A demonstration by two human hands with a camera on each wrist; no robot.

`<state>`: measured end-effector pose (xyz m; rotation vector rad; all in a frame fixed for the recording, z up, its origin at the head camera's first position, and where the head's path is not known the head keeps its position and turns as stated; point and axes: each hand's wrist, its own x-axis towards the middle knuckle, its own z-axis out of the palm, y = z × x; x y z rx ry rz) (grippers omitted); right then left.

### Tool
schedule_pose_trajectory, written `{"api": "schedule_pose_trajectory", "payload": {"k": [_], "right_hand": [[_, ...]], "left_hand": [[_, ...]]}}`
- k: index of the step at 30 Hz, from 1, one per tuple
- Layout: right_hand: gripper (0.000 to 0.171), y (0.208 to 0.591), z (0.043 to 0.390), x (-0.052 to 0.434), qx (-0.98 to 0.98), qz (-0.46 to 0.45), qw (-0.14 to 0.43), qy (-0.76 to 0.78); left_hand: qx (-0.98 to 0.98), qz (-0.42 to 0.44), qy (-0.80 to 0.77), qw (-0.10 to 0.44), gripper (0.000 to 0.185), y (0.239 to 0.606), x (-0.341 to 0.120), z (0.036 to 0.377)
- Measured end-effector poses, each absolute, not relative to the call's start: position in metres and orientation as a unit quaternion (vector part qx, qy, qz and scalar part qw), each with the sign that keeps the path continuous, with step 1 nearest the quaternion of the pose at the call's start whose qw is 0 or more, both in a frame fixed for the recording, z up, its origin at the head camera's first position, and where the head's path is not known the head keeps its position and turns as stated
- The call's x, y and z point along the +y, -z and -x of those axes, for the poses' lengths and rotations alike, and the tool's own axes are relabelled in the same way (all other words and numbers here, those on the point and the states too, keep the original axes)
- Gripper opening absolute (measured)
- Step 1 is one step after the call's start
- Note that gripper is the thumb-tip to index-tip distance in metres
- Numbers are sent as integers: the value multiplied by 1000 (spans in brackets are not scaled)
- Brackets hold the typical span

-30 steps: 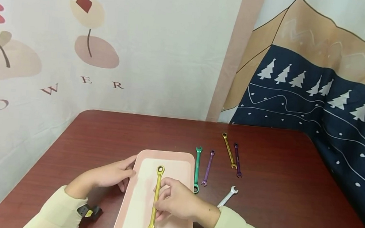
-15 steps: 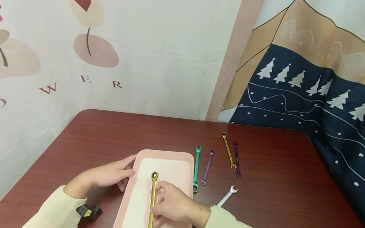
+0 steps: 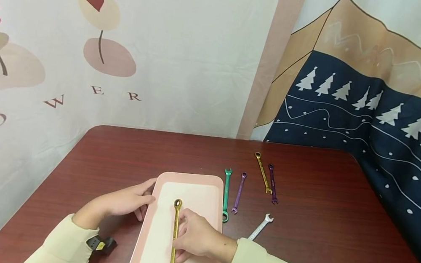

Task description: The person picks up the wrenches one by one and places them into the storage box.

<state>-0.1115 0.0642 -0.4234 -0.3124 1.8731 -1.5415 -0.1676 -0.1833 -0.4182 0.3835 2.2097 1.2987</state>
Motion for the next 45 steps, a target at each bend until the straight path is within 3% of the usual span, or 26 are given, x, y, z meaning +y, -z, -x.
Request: {"api": "schedule_pose_trajectory", "payload": {"k": [22,28,45], "right_hand": [[47,422,117,46,743,101,350,562],[35,422,122,44,755,116,348,544],[34,419,133,41,818,186,333,431]], "left_hand": [[817,-137,-492,268,72,419,-184,165],[824,-131,-483,266,72,418,-185,165],[830,-144,-469,265,69,419,-184,167]]}}
